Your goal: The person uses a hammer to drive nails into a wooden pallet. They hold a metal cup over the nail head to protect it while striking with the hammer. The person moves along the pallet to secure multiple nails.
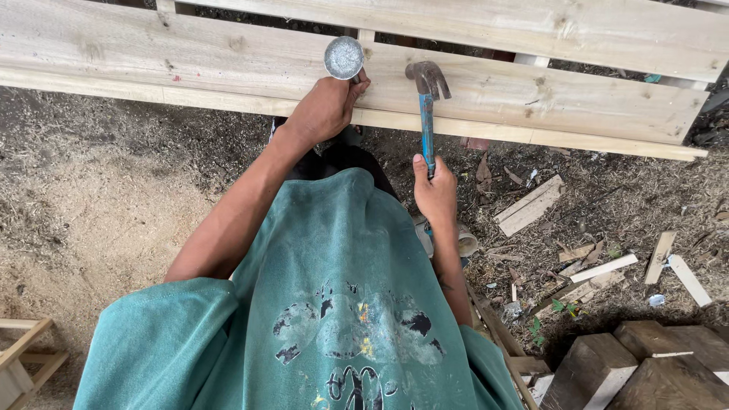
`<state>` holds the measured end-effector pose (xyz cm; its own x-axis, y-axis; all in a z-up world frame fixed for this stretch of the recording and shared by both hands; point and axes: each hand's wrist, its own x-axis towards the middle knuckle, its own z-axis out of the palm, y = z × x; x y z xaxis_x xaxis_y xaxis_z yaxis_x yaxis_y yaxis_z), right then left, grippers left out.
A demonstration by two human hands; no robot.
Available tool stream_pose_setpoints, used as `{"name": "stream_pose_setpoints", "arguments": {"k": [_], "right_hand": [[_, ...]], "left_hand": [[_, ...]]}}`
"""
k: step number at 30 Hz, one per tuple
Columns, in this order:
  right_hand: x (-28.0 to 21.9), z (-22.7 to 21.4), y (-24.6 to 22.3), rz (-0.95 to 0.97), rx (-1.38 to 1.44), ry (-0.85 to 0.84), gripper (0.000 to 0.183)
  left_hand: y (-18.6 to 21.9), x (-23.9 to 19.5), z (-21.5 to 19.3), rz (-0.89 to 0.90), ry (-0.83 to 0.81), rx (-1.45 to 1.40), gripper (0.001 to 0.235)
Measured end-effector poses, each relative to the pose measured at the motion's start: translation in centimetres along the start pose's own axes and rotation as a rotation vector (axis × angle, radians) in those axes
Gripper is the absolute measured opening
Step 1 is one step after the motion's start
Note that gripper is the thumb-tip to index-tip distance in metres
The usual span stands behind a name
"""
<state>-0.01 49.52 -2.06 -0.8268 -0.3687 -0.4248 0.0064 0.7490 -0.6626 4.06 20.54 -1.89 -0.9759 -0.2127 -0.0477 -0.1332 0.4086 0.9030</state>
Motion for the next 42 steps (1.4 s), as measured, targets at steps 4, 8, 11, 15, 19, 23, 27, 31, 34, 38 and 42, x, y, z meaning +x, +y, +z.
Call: {"name": "stream_pose_setpoints", "arguments": {"k": [4,8,11,15,19,23,27,31,34,38,42], "right_hand": [[0.3,0.2,-0.3,0.007,-0.001,-0.012,0.049],[-1.2,-1.5,-2.9,0.119,0.214,-0.104,0.041],[-4.3,-5.5,-5.8,0.011,0.502,-0.151,0.037],[-8.9,-10.3,-9.7,-0.616,0.533,-0.044,0.036],[-8.7,-9.5,-12.8,-0.587,0.312,-0.066,0.028],[-7.6,-9.4,-13.0,-0.031,-0.22,-0.128,0.026],[-8.0,-10.1,-9.6,-0.225,0.055,-0.018,0.031],[-6.2,-6.8,-4.8,-0.111,0.015,-0.031,0.039],[-4.3,-3.6,-1.2,0.031,-0.087,-0.06,0.045],[-3.3,-1.3,2.1,0.037,-0.149,-0.038,0.051],[-3.9,-1.0,2.7,0.071,-0.059,-0.045,0.054]], "left_hand": [[-0.1,0.1,0.0,0.009,-0.034,0.076,0.022],[-0.8,0.1,0.8,-0.028,-0.14,0.26,0.018],[-1.6,0.3,1.3,-0.01,-0.211,0.364,0.011],[-2.2,-0.3,1.6,0.067,-0.18,0.349,0.015],[-1.7,-0.4,1.8,0.091,-0.163,0.336,0.025],[-1.6,0.3,2.1,0.136,-0.15,0.39,0.043],[-2.3,-0.7,1.7,0.005,-0.028,0.198,0.015],[-2.8,-0.7,1.5,0.026,0.331,-0.251,0.015],[-2.7,0.3,1.1,0.095,0.341,-0.31,0.017],[-2.3,0.4,0.9,0.033,0.29,-0.183,0.019],[-1.5,-0.9,1.5,-0.016,0.16,-0.087,0.018]]}}
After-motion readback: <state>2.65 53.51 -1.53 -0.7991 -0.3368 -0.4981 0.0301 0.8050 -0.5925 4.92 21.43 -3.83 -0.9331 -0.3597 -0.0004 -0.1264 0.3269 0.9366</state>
